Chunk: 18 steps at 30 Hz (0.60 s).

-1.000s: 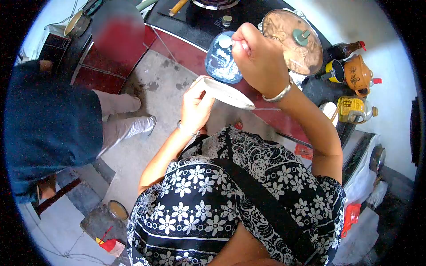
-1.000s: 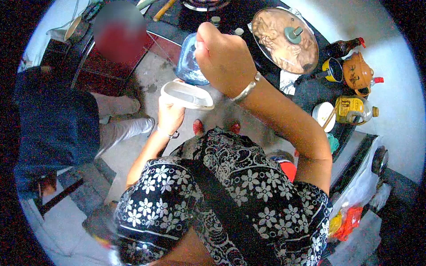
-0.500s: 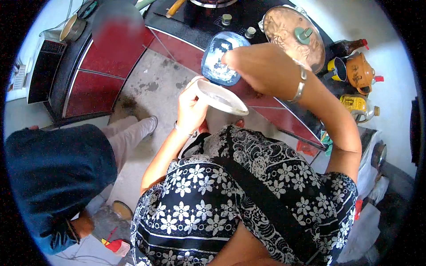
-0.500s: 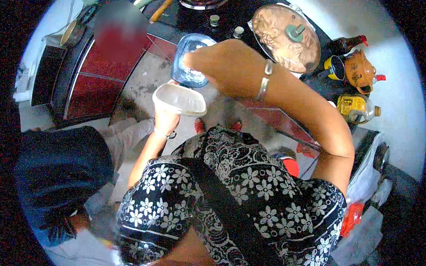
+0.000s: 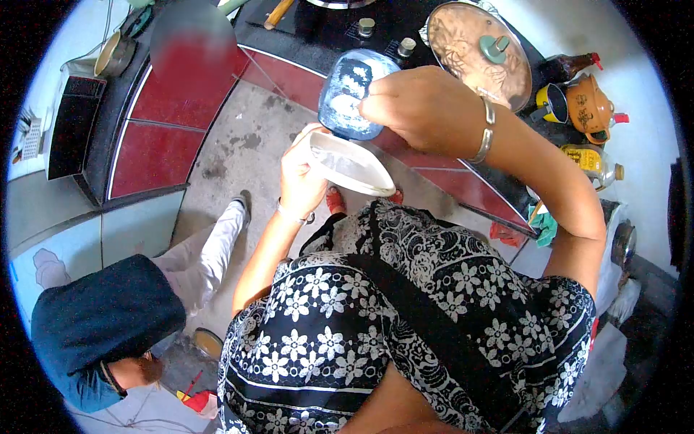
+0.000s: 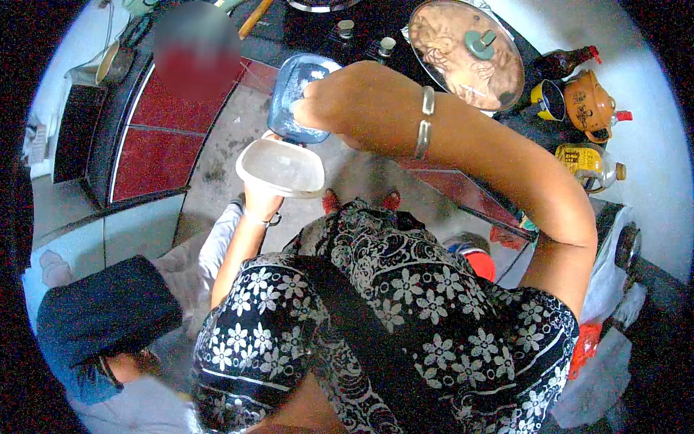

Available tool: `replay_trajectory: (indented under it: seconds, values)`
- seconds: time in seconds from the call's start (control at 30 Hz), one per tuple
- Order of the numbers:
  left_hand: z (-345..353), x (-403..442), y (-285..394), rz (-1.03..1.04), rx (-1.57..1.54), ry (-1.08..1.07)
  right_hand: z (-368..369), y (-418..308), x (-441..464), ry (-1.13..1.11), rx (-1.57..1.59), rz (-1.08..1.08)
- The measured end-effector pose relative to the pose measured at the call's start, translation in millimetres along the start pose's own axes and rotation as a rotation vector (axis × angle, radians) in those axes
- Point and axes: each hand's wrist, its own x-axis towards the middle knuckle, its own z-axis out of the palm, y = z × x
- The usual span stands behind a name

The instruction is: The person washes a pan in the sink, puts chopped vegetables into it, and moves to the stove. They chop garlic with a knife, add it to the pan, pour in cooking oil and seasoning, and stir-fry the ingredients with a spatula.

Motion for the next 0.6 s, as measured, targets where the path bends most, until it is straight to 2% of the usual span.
replay_trajectory:
  seconds: [0.1,0.2,0.3,0.5,0.6]
  values:
    - [2,2,6,-0.026,0.018,-0.016,-1,4,-3,0.187,-0.019,-0.059]
    - [2,2,5,-0.043,0.002,-0.035,-1,1,-2,0.100,-0.056,-0.005]
    - [3,5,8,0.095,0.070,-0.019,12,2,-3,0.075,-0.024,-0.028]
    - [2,6,15,0.134,0.159,-0.044,5,5,-11,0.014,0.036,-0.055]
    - [3,6,8,0.148,0.165,-0.029,7,5,-12,0.116,-0.015,-0.047]
